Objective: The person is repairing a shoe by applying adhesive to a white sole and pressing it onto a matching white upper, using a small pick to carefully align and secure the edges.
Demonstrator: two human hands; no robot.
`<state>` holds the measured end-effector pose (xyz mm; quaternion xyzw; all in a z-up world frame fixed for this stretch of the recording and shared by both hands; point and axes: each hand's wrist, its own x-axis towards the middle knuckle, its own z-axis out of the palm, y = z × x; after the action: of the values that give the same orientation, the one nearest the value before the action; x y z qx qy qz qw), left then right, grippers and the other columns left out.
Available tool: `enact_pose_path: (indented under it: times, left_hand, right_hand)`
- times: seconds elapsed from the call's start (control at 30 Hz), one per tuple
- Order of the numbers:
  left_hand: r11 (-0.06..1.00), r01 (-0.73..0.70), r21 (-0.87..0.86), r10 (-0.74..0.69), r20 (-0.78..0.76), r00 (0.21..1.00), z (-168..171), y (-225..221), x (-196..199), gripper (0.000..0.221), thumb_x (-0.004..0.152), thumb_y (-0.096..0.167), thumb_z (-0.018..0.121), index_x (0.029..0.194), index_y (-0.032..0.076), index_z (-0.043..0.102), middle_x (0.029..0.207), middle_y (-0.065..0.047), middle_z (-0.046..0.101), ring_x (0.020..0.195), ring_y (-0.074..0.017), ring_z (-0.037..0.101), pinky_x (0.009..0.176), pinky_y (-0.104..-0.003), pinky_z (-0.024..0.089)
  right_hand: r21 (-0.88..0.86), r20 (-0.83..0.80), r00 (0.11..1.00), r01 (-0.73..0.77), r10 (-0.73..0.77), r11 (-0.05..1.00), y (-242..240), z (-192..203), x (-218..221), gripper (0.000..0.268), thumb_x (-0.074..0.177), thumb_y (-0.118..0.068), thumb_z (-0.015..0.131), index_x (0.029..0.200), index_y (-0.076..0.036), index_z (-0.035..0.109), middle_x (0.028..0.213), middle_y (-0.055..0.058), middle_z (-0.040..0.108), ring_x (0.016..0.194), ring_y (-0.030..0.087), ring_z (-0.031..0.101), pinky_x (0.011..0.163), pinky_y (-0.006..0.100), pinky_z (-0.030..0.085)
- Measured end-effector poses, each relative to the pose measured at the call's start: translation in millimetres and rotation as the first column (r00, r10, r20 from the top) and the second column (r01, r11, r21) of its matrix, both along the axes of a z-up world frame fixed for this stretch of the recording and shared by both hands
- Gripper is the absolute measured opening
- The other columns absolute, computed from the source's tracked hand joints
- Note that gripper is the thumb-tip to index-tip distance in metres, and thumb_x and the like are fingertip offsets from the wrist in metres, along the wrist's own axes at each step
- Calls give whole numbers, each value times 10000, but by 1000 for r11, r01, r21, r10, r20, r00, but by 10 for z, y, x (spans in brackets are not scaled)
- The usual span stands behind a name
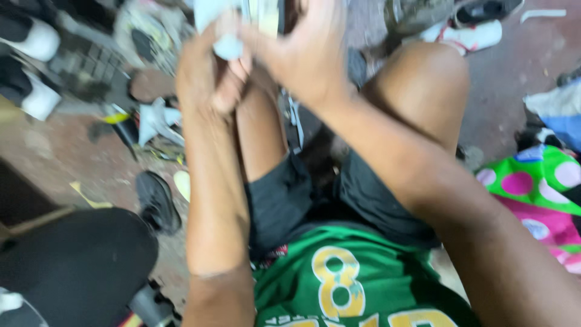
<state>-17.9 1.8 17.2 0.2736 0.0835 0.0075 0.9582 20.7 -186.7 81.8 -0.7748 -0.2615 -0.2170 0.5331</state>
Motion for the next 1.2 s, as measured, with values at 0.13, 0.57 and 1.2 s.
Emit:
enact_pose_path:
  times: [0.13, 0.57, 1.2]
  left_hand:
    - [999, -2, 55, -2, 72, 997, 246, -124, -220, 374, 983, 64, 686, 1276, -143, 582, 1124, -221, 700, 961, -308, 728, 837, -382, 633]
    - [996, -67, 64, 58, 132, 990, 150, -147, -259, 419, 1001, 69, 673, 1359, -109, 548, 1197, -237, 687, 1026, -314, 736, 874, -396, 645]
    - [992, -103, 72, 93, 129, 987, 274, -204, -302, 342, 974, 16, 669, 1292, -83, 592, 1140, -233, 701, 982, -300, 748, 826, -382, 658]
  right_hand:
    - [46, -60, 993, -99, 102, 994, 38, 379, -301, 831, 721, -392, 1036, 1263, -34, 517, 909, 118, 557, 720, 199, 576, 631, 346, 507]
    - [-117, 278, 942, -161, 188, 980, 103, 331, -401, 964, 841, -474, 1022, 1483, -75, 424, 1200, 110, 549, 936, 239, 666, 772, 328, 582]
    - [-119, 308, 919, -221, 247, 968, 60, 335, -383, 867, 845, -409, 999, 1433, -73, 457, 1218, 117, 542, 972, 270, 684, 829, 336, 594]
